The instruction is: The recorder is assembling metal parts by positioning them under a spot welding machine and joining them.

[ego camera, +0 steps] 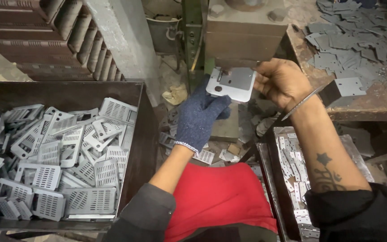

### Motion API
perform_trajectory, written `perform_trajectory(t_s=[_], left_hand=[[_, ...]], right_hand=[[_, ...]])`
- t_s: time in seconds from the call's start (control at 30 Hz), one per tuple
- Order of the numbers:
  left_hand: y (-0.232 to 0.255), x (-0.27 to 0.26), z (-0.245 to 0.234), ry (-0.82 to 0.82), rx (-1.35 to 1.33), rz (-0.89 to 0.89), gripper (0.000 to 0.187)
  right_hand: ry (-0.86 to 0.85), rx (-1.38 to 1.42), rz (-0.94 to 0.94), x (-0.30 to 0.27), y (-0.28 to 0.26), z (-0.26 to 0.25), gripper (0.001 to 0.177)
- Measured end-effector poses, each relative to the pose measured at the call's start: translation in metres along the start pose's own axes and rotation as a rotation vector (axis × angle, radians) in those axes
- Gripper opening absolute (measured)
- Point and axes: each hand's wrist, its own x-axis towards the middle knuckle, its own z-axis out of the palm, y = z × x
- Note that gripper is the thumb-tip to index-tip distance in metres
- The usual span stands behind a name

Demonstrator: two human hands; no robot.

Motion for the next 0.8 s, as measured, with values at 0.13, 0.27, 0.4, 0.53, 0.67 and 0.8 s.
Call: perform_trajectory(t_s=[0.13, 0.27, 0.4, 0.53, 0.67, 0.8], left_hand=[[0.008, 0.003, 0.004, 0.015, 0.030, 0.011, 0.042], [0.006, 0.013, 0.007, 0.046, 0.223, 0.043, 0.049], [-0.015, 0.023, 0.003, 0.039, 0.071, 0.069, 0.064], [-0.021, 0.024, 0.002, 0.055, -0.047, 0.022, 0.071], [-0.022, 0.022, 0.003, 0.051, -0.066, 0.043, 0.071], [-0.019, 0.021, 0.004, 0.073, -0.094, 0.014, 0.069]], right_hand=[[-0.011, 0.035, -0.021, 0.010, -0.001, -0.002, 0.008], [-0.010, -0.047, -0.007, 0.019, -0.007, -0.001, 0.009], [-0.105, 0.042, -0.034, 0.052, 0.011, -0.037, 0.011], [-0.070, 0.069, 0.015, 0.014, -0.008, 0.004, 0.012], [-0.054, 0.044, -0.002, 0.009, -0.009, 0.006, 0.013], [-0.095, 0.057, 0.011, 0.007, -0.011, 0.010, 0.018]])
